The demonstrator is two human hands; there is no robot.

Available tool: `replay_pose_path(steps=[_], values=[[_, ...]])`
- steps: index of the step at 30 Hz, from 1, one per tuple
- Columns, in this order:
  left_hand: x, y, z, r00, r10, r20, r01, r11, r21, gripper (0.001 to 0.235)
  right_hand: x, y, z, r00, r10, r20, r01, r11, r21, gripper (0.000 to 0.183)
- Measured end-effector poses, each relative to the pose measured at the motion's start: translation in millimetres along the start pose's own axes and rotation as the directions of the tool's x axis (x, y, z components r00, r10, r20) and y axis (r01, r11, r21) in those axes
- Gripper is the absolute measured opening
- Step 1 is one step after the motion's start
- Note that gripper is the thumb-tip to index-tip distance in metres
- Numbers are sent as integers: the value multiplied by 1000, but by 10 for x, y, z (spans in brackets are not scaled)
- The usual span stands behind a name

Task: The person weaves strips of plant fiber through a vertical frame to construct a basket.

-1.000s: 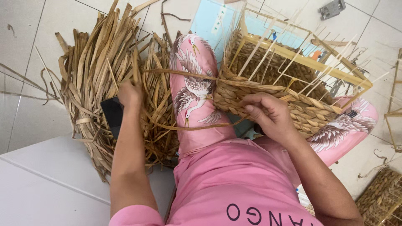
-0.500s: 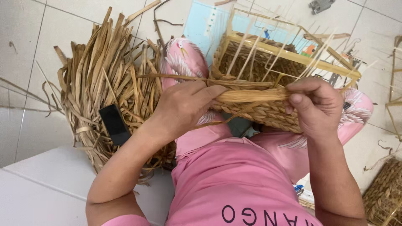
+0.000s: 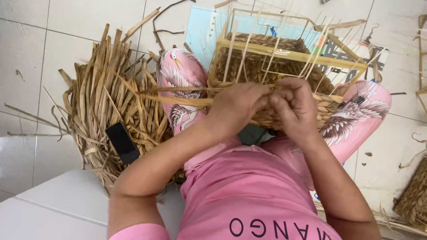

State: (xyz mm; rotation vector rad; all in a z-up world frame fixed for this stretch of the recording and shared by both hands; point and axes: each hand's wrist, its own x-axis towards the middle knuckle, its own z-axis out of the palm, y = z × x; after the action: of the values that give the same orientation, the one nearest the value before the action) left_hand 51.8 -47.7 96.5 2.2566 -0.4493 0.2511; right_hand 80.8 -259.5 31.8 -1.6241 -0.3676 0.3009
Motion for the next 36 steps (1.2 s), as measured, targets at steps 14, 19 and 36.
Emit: replay_pose_path(steps=[14, 19, 36], values=[[186, -432, 702, 927, -349, 135, 357, 933, -38, 13, -79, 36, -78, 967, -136, 216, 255, 551, -794, 33], [172, -492, 855, 944, -316, 94, 311, 948, 70, 9, -104, 73, -190, 957, -261, 130, 278, 680, -679, 28], [46, -451, 1139, 959, -176, -222, 212, 966, 148, 12, 220, 52, -99, 999, -7, -41, -29, 592, -805, 16]])
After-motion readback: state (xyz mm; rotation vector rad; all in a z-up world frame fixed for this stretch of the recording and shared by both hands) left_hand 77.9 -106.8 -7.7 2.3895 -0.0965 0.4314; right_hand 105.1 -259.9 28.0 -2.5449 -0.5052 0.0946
